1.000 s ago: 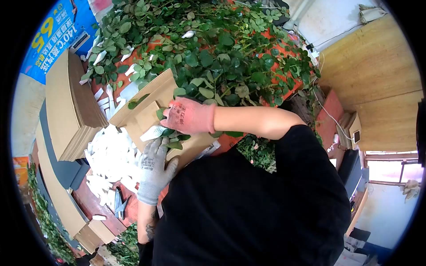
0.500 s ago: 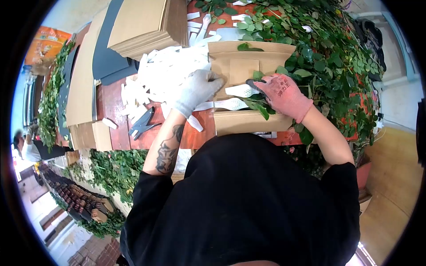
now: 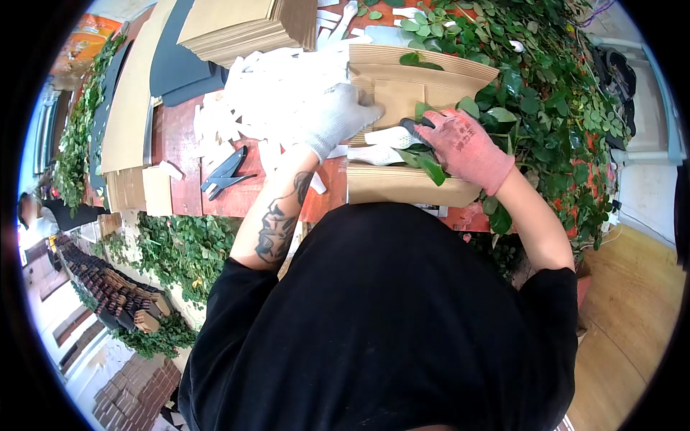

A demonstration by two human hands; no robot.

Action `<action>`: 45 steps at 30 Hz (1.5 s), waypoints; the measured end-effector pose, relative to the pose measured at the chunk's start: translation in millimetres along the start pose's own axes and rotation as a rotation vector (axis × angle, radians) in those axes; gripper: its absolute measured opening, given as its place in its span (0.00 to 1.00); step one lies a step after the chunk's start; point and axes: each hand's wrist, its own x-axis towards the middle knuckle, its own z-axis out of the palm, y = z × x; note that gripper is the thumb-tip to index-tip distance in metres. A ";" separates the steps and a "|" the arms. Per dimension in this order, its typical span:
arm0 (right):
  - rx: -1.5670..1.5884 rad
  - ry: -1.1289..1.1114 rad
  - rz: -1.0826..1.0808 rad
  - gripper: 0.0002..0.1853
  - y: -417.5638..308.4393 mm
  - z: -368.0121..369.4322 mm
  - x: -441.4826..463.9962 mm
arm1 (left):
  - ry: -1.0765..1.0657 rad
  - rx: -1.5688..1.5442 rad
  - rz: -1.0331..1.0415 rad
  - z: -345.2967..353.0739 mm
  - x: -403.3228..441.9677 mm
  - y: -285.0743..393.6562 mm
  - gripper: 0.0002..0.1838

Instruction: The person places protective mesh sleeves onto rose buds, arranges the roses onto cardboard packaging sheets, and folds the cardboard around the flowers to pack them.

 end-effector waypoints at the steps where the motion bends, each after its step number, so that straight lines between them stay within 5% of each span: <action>1: 0.007 0.018 -0.017 0.24 2.1 2.9 -1.0 | -0.030 -0.027 -0.023 -1.4 -2.6 -0.2 0.23; 14: 0.048 0.126 -0.090 0.23 9.2 13.9 -0.8 | -0.052 -0.058 -0.085 -4.6 -24.7 3.7 0.16; 17: 0.034 0.022 -0.063 0.22 4.8 4.3 3.0 | 0.012 0.065 0.109 -7.5 -27.7 3.0 0.11; 19: 0.040 -0.045 -0.027 0.21 3.8 0.1 6.2 | 0.203 0.212 0.714 -7.4 -19.0 0.0 0.13; 20: 0.012 0.009 -0.059 0.20 5.8 6.0 3.1 | -0.012 0.185 0.695 -14.9 -18.6 7.4 0.15; 25: 0.052 -0.048 0.028 0.20 3.4 -7.8 10.2 | -0.119 0.218 0.529 -28.4 -5.9 16.7 0.12; 27: 0.134 -0.151 0.120 0.20 -3.3 -8.1 7.7 | -0.180 0.151 0.767 -32.5 -4.4 27.8 0.11; 29: -0.187 0.152 0.079 0.20 -13.2 -12.9 10.4 | -0.239 0.146 0.796 -22.9 3.7 18.0 0.10; 30: -0.240 -0.008 0.117 0.19 -15.9 -37.5 14.3 | -0.267 0.080 0.740 -21.2 7.4 13.0 0.10; 33: -0.052 0.307 0.028 0.19 -25.8 -27.9 4.7 | -0.297 0.042 0.578 -24.6 6.9 14.6 0.11; 37: 0.209 -0.072 0.045 0.33 -18.6 -9.3 16.8 | -0.353 0.100 0.586 -27.2 7.2 20.0 0.13; 38: 0.064 0.074 -0.059 0.38 -16.9 -3.3 11.3 | -0.354 0.090 0.586 -29.7 5.0 21.8 0.13; 45: 0.350 -0.031 -0.088 0.32 -3.6 -6.5 24.3 | -0.333 0.099 0.585 -27.3 5.9 20.5 0.12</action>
